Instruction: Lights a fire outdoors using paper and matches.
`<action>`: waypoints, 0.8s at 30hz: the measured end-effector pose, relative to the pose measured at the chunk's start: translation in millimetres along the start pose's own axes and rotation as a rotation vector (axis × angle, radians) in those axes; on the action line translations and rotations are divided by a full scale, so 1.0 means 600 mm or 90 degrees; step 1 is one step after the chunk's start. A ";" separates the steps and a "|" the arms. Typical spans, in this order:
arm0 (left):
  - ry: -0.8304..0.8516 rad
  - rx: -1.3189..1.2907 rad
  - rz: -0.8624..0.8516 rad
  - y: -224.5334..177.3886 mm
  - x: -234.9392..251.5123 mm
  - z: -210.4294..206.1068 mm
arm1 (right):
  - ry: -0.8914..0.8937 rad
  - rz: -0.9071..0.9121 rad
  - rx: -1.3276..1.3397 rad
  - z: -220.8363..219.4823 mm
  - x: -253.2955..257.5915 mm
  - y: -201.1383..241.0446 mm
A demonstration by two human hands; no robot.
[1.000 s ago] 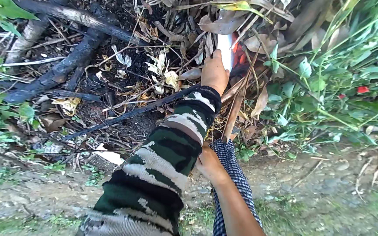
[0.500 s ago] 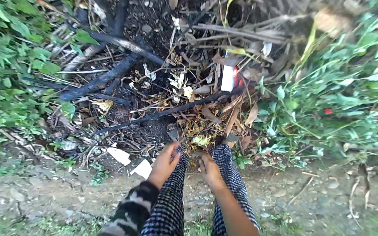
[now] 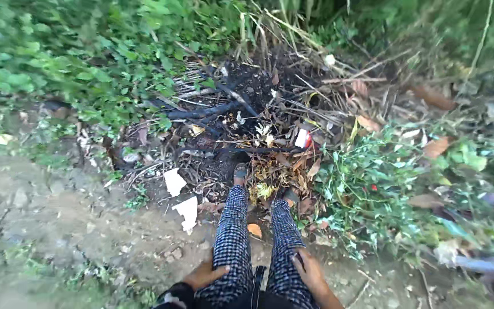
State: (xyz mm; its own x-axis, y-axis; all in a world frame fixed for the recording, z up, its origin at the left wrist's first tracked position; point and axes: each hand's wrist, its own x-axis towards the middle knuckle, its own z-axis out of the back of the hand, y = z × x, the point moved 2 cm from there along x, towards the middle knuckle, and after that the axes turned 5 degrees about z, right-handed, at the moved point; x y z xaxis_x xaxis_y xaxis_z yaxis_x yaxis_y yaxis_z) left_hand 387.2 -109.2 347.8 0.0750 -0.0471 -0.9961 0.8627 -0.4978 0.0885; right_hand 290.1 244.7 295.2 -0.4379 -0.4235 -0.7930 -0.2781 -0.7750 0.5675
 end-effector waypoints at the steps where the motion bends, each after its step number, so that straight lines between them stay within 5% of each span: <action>1: -0.005 -0.019 -0.021 0.015 -0.009 -0.017 | 0.025 0.010 -0.040 -0.005 -0.013 -0.001; 8: 0.006 -0.091 -0.046 0.115 -0.054 -0.081 | 0.116 0.104 -0.213 -0.052 -0.046 0.005; 14: 0.094 0.222 0.065 0.198 -0.051 -0.139 | 0.006 0.117 -0.224 -0.102 -0.072 0.012; 18: 0.101 0.281 -0.100 0.286 0.021 -0.165 | -0.065 0.102 -0.280 -0.170 -0.079 0.030; 21: 0.044 -0.001 -0.230 0.397 0.080 -0.164 | -0.141 0.094 -0.314 -0.253 -0.091 0.049; 24: -0.071 -0.421 -0.221 0.537 0.077 -0.189 | -0.096 0.058 -0.375 -0.333 -0.107 0.074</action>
State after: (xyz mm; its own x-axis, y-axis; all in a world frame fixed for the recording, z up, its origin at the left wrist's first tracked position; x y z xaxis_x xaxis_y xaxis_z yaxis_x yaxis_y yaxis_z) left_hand 725.5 -173.8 329.8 -0.2770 -0.0870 -0.9569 0.9504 0.1220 -0.2862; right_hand 476.6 143.9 327.3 -0.5654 -0.4629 -0.6826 0.2664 -0.8858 0.3801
